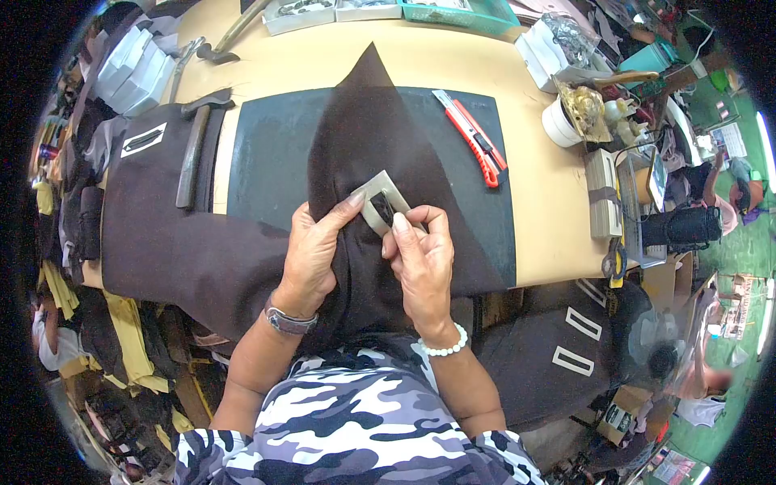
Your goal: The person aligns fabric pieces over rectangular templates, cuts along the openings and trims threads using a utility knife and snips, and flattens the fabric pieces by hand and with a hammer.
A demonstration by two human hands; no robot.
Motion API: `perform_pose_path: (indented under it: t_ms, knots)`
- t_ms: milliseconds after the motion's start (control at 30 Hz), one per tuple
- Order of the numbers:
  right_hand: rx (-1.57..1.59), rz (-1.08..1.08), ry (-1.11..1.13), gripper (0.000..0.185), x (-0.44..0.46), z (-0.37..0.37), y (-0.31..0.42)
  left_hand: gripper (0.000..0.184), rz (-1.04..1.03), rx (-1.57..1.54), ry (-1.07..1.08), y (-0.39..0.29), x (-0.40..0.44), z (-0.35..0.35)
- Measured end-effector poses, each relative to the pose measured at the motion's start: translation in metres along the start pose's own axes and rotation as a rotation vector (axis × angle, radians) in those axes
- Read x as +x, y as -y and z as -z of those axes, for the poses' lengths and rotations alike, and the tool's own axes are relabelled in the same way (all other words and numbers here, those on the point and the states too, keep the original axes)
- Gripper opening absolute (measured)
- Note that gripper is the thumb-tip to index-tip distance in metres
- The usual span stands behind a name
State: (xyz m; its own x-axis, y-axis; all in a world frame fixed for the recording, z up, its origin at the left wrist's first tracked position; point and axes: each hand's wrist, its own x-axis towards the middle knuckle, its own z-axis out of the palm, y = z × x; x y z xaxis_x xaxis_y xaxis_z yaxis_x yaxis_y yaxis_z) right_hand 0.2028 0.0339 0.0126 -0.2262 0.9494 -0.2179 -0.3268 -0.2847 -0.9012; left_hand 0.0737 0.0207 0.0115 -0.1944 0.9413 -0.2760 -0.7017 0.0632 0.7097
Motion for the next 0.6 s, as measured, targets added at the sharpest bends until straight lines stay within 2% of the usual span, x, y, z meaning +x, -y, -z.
perform_pose_path:
  t_ms: [333,433,467,500,567,600]
  knots:
    - [-0.076,-0.048,0.01,0.022,-0.004,0.004,0.006,0.016,0.021,0.028,-0.023,0.0,0.003,0.0]
    - [-0.11,0.02,0.052,0.029,-0.01,0.017,0.016,0.017,0.029,0.035,0.01,-0.005,0.005,-0.002]
    - [-0.257,0.188,0.037,0.031,-0.007,0.019,0.013,0.017,0.03,0.048,0.03,-0.005,0.005,-0.001]
    - [-0.585,0.224,0.048,0.027,-0.008,0.027,0.028,0.017,0.034,0.062,0.053,-0.004,0.004,-0.001]
    - [-1.016,0.59,0.096,0.027,0.0,0.026,0.043,0.018,0.015,0.069,0.086,-0.001,0.004,-0.001]
    - [-1.126,0.714,0.186,0.029,0.007,0.027,0.05,0.019,0.001,0.072,0.101,-0.001,0.004,-0.002]
